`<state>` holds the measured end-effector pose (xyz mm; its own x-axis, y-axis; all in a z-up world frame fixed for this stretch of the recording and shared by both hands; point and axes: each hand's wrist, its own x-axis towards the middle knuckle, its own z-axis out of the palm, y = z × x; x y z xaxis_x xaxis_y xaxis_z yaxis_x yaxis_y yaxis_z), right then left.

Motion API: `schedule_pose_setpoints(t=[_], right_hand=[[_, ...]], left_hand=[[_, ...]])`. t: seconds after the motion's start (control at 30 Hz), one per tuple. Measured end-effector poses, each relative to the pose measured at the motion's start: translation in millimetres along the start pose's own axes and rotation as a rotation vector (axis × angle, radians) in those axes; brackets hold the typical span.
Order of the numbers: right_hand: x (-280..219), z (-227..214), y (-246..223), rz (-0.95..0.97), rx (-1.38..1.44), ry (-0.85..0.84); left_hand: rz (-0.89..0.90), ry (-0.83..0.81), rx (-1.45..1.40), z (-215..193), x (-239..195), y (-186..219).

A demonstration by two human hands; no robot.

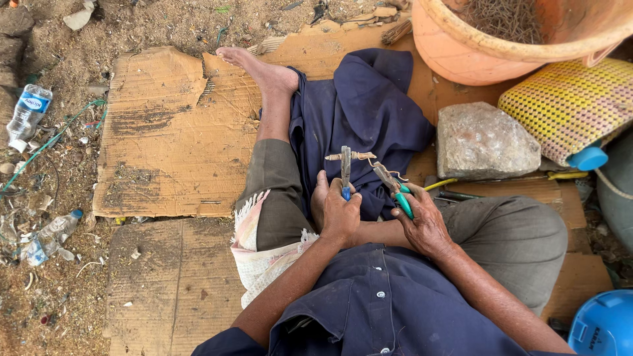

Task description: The person sits on the ground and uses two pairs of pliers to twist a bundle of copper wires together. They repeatedly grip, twist, and adjust the wire bundle to compact it.

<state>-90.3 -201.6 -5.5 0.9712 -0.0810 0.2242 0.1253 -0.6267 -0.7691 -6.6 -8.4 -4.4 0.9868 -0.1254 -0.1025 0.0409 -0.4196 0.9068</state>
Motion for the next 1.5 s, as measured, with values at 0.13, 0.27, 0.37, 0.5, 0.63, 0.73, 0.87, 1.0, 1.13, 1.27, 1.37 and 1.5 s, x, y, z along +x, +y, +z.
schedule_pose_setpoints(t=[0.13,0.27,0.37,0.5,0.63,0.73,0.87,1.0,1.13,1.27,1.37,1.5], right_hand=[[-2.1,2.8,0.3,0.042,0.043,-0.027],[-3.0,4.7,-0.1,0.086,0.066,-0.048],[-3.7,6.5,4.2,0.062,0.077,-0.049],[-2.7,11.2,12.0,0.077,0.073,-0.077],[-5.0,8.9,10.8,0.237,0.073,-0.209],[-4.8,-5.4,7.7,0.338,0.102,-0.305],[-1.1,-39.0,21.4,0.357,0.040,-0.445],[28.4,-71.8,41.6,-0.060,-0.151,-0.489],[76.2,-126.8,63.0,0.538,-0.303,-0.138],[46.9,-128.8,70.1,0.182,-0.376,-0.326],[16.4,-98.9,58.6,0.191,-0.256,-0.401],[3.3,-65.2,44.0,0.142,-0.186,-0.232]], left_hand=[[-0.117,-0.006,-0.051,2.4,-7.3,13.1],[-0.125,0.045,0.098,-1.2,-10.7,28.7],[-0.044,0.073,0.203,-3.3,-13.4,32.5],[0.008,0.087,0.281,-2.0,-10.1,21.0],[-0.015,0.036,0.249,0.2,-4.5,-3.0],[0.125,-0.021,0.178,-9.9,-0.8,-15.3],[0.266,-0.047,0.447,-37.2,5.6,-11.9],[-0.039,-0.452,0.500,-81.6,14.8,-0.7],[0.181,-0.740,0.114,-115.0,-26.0,-15.0],[0.113,-0.459,-0.071,-138.0,-33.2,-32.3],[-0.147,-0.417,-0.232,-126.9,-7.0,-33.9],[-0.180,-0.360,-0.253,-101.9,-2.2,-27.2]])
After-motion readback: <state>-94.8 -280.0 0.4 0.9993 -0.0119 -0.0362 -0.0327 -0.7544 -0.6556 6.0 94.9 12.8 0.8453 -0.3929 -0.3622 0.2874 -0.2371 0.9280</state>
